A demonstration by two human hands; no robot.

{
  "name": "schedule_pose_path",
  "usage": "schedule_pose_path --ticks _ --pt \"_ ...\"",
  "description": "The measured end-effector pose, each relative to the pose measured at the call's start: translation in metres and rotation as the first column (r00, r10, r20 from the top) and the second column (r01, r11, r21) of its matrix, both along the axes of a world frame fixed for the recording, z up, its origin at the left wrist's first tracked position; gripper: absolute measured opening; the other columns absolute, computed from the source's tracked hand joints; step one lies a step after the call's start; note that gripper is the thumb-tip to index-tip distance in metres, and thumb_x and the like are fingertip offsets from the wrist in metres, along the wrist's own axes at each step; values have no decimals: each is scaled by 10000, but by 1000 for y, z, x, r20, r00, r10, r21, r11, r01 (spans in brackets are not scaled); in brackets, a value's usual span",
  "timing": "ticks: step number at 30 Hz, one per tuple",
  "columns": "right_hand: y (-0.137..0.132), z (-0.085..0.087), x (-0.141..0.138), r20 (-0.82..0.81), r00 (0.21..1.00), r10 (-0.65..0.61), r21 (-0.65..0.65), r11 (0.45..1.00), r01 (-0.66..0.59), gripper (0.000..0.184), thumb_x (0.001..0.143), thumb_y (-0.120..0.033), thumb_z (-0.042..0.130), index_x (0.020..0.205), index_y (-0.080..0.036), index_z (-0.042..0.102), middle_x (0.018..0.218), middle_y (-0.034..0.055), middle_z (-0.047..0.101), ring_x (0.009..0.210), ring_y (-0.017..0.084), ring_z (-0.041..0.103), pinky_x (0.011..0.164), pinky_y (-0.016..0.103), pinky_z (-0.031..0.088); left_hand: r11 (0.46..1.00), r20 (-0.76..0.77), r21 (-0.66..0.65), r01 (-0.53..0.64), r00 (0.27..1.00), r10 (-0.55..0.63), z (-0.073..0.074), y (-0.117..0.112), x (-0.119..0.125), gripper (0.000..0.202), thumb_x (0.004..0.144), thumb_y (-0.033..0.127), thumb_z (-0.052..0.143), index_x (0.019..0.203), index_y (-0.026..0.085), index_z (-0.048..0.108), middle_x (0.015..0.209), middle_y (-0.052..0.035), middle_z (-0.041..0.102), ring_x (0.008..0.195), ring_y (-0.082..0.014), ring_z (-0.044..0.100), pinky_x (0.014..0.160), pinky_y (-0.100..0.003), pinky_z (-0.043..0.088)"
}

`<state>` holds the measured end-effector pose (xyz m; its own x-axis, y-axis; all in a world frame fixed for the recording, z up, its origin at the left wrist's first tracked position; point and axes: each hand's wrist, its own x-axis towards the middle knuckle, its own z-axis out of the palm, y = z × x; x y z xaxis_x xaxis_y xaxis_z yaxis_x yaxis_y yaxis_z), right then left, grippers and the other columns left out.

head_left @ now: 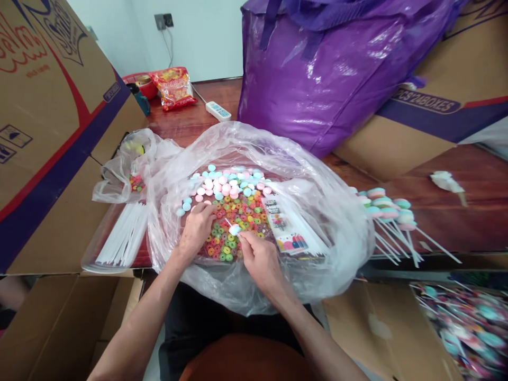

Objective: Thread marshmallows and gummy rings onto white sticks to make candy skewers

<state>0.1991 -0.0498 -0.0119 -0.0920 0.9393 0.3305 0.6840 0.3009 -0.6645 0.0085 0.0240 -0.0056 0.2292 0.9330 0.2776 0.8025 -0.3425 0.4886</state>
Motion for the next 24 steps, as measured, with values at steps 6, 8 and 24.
schedule_pose_path --ticks 6,8,24 --pt "3 3 -3 -3 1000 29 11 1000 -29 252 949 -166 449 902 -193 696 785 56 745 654 186 670 634 261 467 996 -90 55 -63 994 68 1 -11 4 187 938 165 462 985 209 638 998 -85 621 912 -212 596 755 -291 486" --pt "4 3 -4 -11 999 36 12 999 -36 258 951 -167 446 881 -200 693 793 57 746 660 183 668 638 258 468 996 -121 59 -71 990 78 1 -11 7 201 940 153 444 964 208 636 981 -89 617 914 -217 592 754 -293 485" --pt "5 18 -15 -131 987 92 -13 995 -94 261 975 -184 442 834 -196 662 702 28 671 589 151 586 626 248 447 877 857 -455 155 344 384 16 -28 10 352 713 386 810 979 166 738 766 -7 694 701 -108 617 724 -244 513"
